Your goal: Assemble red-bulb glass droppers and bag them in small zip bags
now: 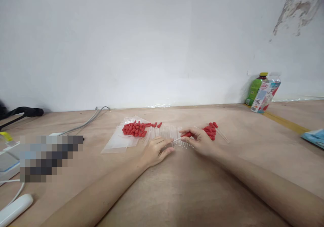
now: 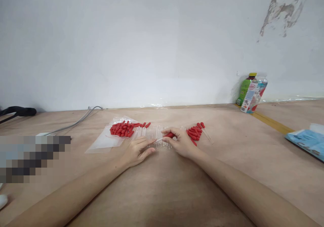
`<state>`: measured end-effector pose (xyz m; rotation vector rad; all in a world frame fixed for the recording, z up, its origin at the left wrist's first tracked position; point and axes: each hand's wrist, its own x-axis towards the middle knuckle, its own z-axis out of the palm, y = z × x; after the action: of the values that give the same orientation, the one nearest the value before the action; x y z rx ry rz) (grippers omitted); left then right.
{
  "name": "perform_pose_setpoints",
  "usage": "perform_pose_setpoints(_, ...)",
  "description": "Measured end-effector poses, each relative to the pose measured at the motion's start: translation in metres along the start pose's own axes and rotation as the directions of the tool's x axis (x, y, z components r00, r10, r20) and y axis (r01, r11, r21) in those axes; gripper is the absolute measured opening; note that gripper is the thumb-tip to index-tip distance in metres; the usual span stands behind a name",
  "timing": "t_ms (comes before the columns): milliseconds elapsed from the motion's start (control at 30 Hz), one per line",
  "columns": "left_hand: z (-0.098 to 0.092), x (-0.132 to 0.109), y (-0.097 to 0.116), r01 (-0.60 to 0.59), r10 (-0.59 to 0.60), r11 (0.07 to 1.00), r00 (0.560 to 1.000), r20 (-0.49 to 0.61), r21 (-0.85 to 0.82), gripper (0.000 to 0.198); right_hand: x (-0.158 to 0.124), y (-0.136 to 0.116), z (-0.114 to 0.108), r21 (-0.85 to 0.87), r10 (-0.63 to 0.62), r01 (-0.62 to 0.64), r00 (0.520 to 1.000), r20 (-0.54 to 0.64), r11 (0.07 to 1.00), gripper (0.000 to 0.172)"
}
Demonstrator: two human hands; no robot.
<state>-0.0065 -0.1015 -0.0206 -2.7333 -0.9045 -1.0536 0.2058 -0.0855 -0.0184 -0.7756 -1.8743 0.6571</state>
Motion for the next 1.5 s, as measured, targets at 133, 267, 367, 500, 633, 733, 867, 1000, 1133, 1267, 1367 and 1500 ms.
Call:
perform_pose_setpoints(133, -0.005, -0.002, -0.002, 0.078, -0.078, 0.997, 0.997, -0.017, 0.019, 0.033, 0.014, 0.002, -0.027, 0.215, 0.216, -0.176, 0.960, -0.179, 0.961, 0.037)
perform_pose_setpoints(267, -0.004, -0.002, -0.003, 0.156, -0.156, 0.987, 0.988, -0.016, 0.032, 0.028, 0.027, 0.013, -0.082, 0.185, 0.316, -0.261, 0.856, -0.409, 0.947, 0.040)
perform_pose_setpoints(367, -0.002, -0.002, -0.003, 0.154, -0.154, 0.988, 0.988, 0.005, 0.032, 0.024, 0.025, 0.027, -0.116, -0.002, 0.332, -0.390, 0.789, -0.517, 0.921, 0.039)
perform_pose_setpoints(500, -0.001, -0.002, -0.003, 0.142, -0.143, 0.989, 0.990, 0.018, 0.034, 0.020, 0.013, 0.051, -0.132, -0.322, 0.357, -0.566, 0.775, -0.522, 0.759, 0.039)
perform_pose_setpoints(633, -0.001, -0.002, -0.003, 0.148, -0.150, 0.988, 0.988, 0.033, 0.043, 0.019, 0.006, 0.075, -0.127, -0.545, 0.371, -0.580, 0.811, -0.452, 0.605, 0.040)
perform_pose_setpoints(733, -0.001, -0.002, -0.003, 0.153, -0.155, 0.987, 0.987, 0.036, 0.049, 0.019, 0.003, 0.090, -0.122, -0.604, 0.390, -0.565, 0.825, -0.409, 0.562, 0.043)
perform_pose_setpoints(867, 0.000, -0.002, -0.003, 0.158, -0.160, 0.986, 0.986, 0.041, 0.051, 0.019, 0.002, 0.093, -0.119, -0.621, 0.382, -0.588, 0.809, -0.447, 0.518, 0.046)
perform_pose_setpoints(1000, 0.000, -0.002, -0.004, 0.164, -0.167, 0.985, 0.985, 0.051, 0.060, 0.019, 0.005, 0.075, -0.117, -0.638, 0.341, -0.546, 0.837, -0.427, 0.543, 0.032)
perform_pose_setpoints(1133, 0.001, -0.002, -0.004, 0.166, -0.170, 0.984, 0.984, 0.052, 0.071, 0.019, 0.008, 0.062, -0.115, -0.654, 0.350, -0.412, 0.907, -0.232, 0.635, 0.031)
perform_pose_setpoints(1267, 0.001, -0.002, -0.003, 0.179, -0.183, 0.977, 0.983, 0.026, 0.114, 0.018, 0.008, 0.061, -0.111, -0.650, 0.364, -0.333, 0.927, -0.092, 0.683, 0.029)
perform_pose_setpoints(1367, -0.001, -0.001, -0.001, 0.220, -0.222, 0.960, 0.975, -0.009, 0.173, 0.015, 0.008, 0.060, -0.107, -0.639, 0.394, -0.337, 0.918, -0.057, 0.691, 0.027)
perform_pose_setpoints(1500, -0.003, 0.007, -0.003, 0.321, -0.320, 0.910, 0.946, -0.048, 0.261, 0.012, 0.010, 0.058, -0.101, -0.643, 0.450, -0.389, 0.890, -0.077, 0.659, 0.023)
